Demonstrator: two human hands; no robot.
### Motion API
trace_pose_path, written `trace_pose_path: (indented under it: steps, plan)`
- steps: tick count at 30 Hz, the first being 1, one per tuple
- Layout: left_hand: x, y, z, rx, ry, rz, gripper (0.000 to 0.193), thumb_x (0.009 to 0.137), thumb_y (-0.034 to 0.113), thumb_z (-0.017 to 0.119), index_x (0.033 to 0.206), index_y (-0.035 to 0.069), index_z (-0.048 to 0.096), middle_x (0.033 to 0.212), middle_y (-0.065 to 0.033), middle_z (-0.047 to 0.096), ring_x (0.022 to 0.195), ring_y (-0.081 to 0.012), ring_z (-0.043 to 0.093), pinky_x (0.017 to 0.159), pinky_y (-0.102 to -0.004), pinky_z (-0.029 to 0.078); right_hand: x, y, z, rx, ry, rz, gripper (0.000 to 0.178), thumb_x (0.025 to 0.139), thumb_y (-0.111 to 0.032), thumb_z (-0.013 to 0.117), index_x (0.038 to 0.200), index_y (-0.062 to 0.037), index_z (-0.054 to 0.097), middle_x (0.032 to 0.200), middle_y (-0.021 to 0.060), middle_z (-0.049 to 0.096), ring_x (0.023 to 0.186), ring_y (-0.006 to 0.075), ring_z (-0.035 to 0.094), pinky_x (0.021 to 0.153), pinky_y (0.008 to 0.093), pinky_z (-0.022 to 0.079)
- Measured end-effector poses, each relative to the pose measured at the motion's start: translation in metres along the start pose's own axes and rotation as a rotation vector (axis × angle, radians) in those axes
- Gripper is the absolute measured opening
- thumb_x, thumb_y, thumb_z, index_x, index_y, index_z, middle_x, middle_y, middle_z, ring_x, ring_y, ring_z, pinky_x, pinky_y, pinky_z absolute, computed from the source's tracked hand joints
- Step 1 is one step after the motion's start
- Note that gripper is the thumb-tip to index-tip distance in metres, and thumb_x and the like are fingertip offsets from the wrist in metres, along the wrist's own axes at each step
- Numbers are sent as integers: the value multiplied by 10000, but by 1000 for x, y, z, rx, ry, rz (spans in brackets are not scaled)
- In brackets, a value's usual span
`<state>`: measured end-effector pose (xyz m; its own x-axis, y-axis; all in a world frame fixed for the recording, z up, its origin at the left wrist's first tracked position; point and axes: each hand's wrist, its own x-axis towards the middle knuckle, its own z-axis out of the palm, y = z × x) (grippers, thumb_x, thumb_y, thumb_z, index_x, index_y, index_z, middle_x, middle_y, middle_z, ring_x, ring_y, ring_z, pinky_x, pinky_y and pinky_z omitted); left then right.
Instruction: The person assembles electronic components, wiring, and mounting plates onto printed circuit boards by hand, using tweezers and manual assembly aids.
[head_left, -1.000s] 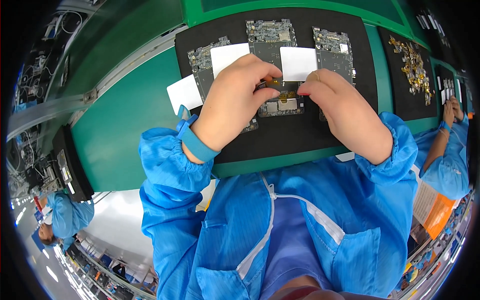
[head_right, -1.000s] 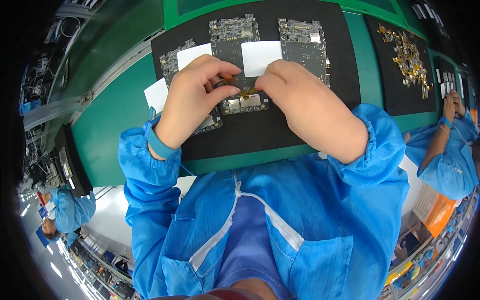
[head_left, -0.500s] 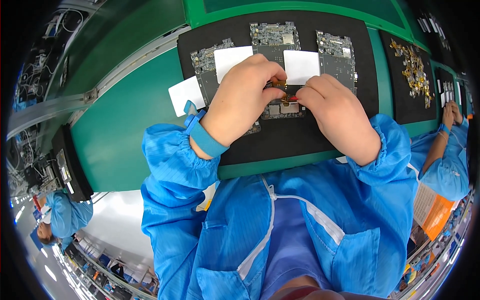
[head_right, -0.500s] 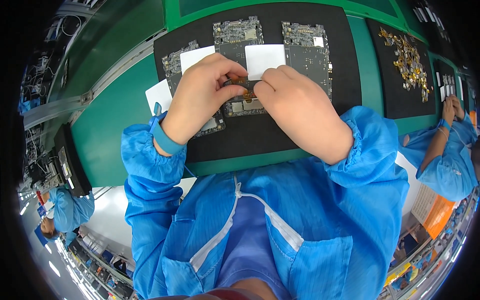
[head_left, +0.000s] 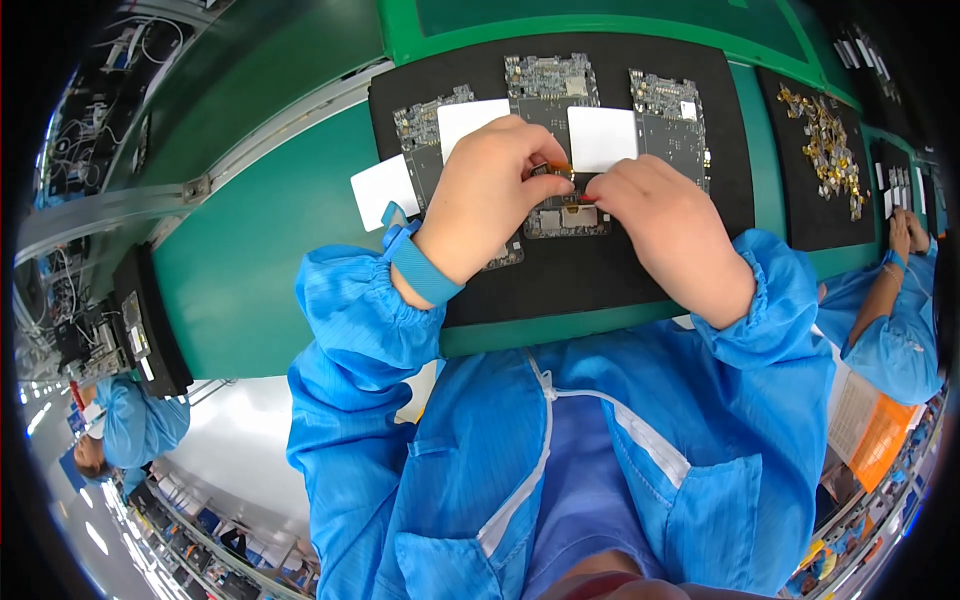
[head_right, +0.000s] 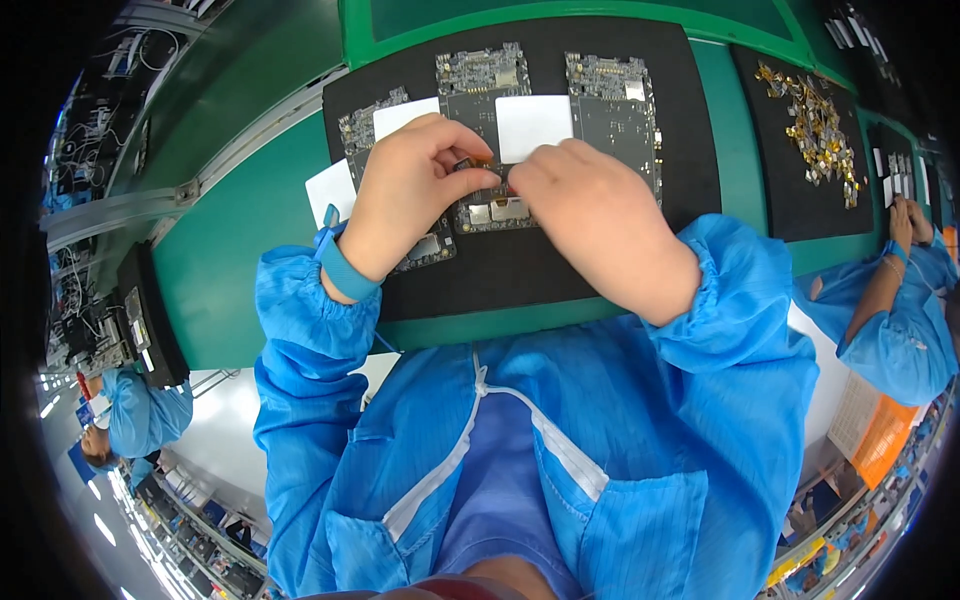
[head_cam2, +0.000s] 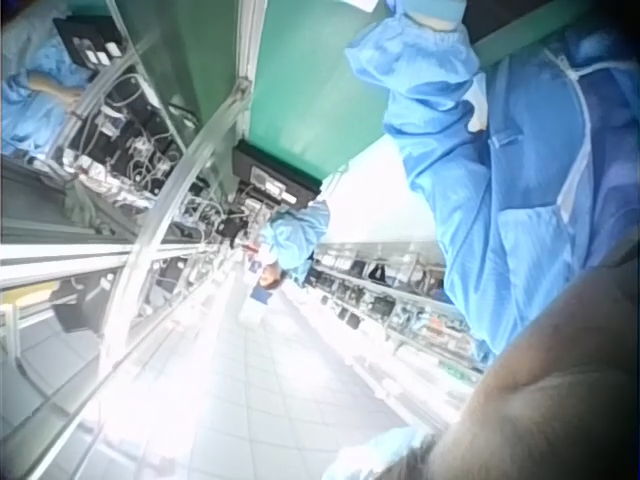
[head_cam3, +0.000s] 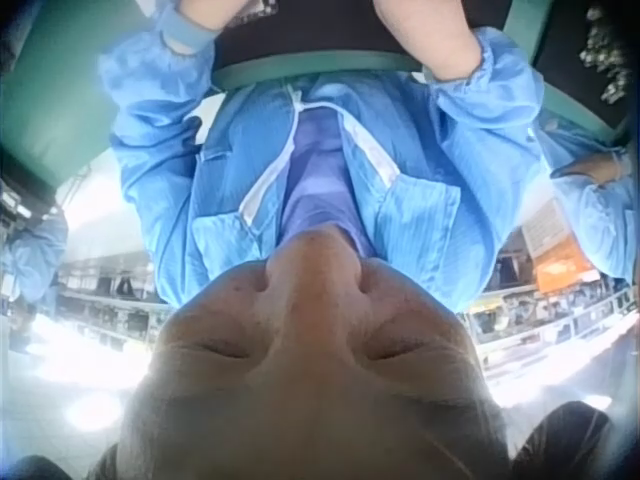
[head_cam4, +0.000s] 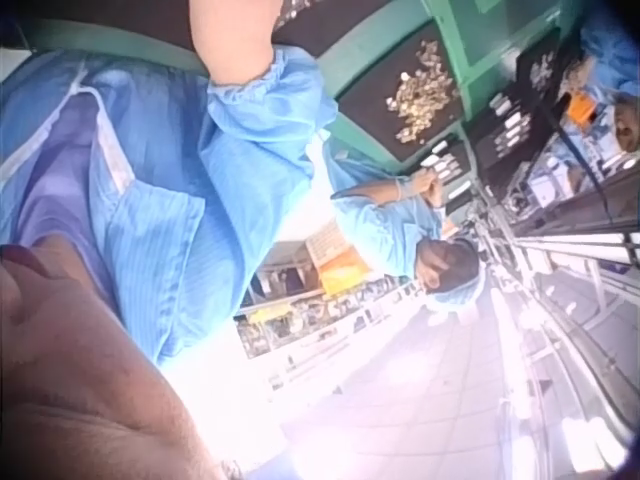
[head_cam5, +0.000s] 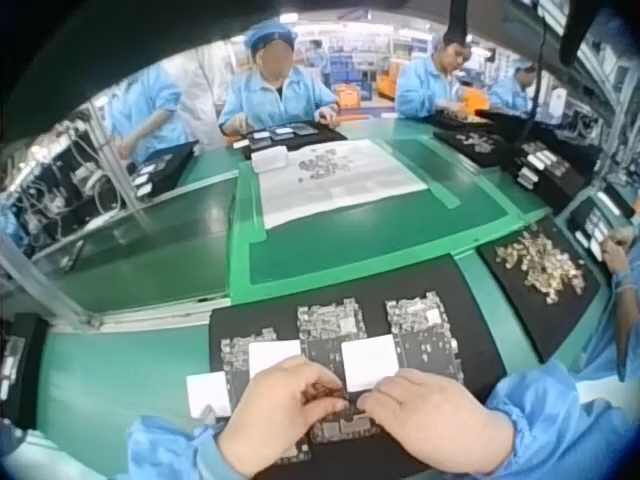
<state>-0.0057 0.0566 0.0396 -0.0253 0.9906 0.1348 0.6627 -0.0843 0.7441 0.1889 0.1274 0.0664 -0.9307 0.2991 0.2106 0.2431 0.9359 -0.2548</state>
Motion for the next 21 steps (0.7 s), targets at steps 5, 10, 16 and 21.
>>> trace_pose_path:
  steps: [5, 10, 16, 21]
  plan:
    - [5, 21, 3, -302, 55, -43, 747, 634, -7, 849, 1306, 123, 548, 911, -28, 509, 690, -84, 563, 618, -206, 498, -15, 23, -14, 681, 25, 255, 177, 935, -54, 531, 1096, -20, 596, 961, 99, 608, 854, 230, 582, 757, 344, 475]
    - [13, 48, 13, -293, -8, 17, 940, 619, -40, 848, 1433, 172, 428, 1084, -67, 491, 687, -79, 567, 636, -218, 516, -28, 28, -15, 1357, 99, 481, 149, 1001, -96, 469, 1118, -27, 530, 924, 29, 554, 831, 90, 512, 735, 246, 439]
    - [30, 67, 42, -411, -3, 50, 934, 679, -36, 802, 1465, 194, 353, 1209, -103, 478, 679, -148, 563, 630, -279, 521, -45, 44, -17, 1259, 125, 417, 232, 879, -142, 718, 1044, -8, 623, 765, 5, 568, 702, 59, 551, 638, 215, 443]
    - [39, 81, 58, -482, -45, 59, 827, 683, 5, 806, 1409, 143, 434, 1234, -102, 478, 784, -191, 576, 692, -314, 522, -58, 68, -26, 1235, 129, 550, 132, 877, -103, 702, 929, 17, 679, 843, 45, 673, 805, 85, 616, 731, 232, 504]
